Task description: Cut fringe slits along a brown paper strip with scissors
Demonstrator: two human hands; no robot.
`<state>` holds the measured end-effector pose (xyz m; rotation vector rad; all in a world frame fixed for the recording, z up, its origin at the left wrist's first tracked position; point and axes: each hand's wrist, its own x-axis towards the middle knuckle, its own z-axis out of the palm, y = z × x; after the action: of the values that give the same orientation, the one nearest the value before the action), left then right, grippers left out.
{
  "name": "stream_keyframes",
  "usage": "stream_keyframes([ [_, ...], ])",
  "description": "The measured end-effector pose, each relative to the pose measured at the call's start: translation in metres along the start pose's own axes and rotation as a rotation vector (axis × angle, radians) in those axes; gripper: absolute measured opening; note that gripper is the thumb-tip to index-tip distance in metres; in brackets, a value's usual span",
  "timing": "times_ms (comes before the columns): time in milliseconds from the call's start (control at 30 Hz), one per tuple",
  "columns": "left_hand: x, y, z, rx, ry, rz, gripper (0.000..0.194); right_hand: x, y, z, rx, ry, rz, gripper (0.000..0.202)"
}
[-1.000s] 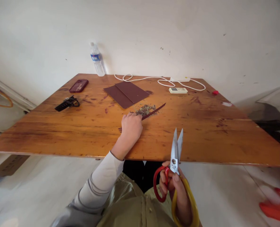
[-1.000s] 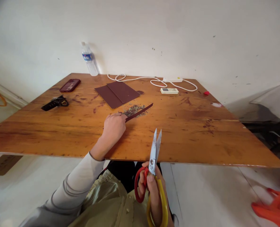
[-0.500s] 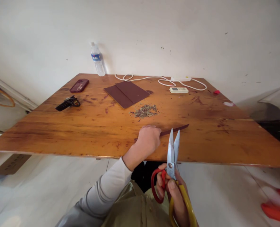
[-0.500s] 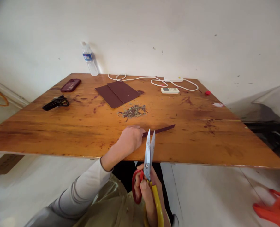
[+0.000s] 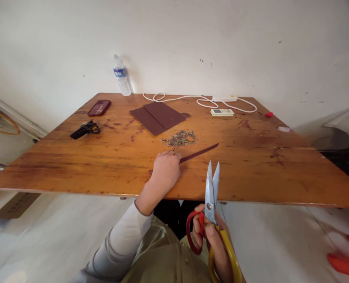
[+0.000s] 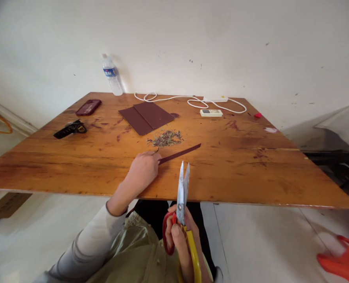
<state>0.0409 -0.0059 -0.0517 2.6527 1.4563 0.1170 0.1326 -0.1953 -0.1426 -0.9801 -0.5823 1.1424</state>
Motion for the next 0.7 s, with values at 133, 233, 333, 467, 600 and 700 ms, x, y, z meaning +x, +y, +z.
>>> stream_keyframes([
  [133,-0.01,-0.026,-0.01,0.013,-0.104,0.095,0.033,0.003,0.012,-0.004,0.026,-0.047,-0.036,0.039],
  [233,-0.004,-0.039,-0.011,0.04,-0.108,0.1,0.034,0.001,0.009,-0.001,-0.01,-0.053,-0.023,0.038],
  [333,0.014,-0.042,-0.007,0.066,-0.036,0.052,0.035,0.0,0.002,0.004,-0.068,-0.06,0.007,0.035],
  [467,0.037,-0.043,-0.002,0.098,0.058,-0.064,0.039,0.004,0.001,0.008,-0.059,-0.063,0.001,0.033],
  [600,0.033,-0.043,-0.008,-0.019,0.206,-0.133,0.039,0.011,0.007,0.01,-0.038,-0.069,-0.009,0.032],
  [700,0.017,-0.04,-0.014,-0.393,0.374,-0.156,0.031,0.016,0.013,0.011,-0.015,-0.072,-0.025,0.037],
])
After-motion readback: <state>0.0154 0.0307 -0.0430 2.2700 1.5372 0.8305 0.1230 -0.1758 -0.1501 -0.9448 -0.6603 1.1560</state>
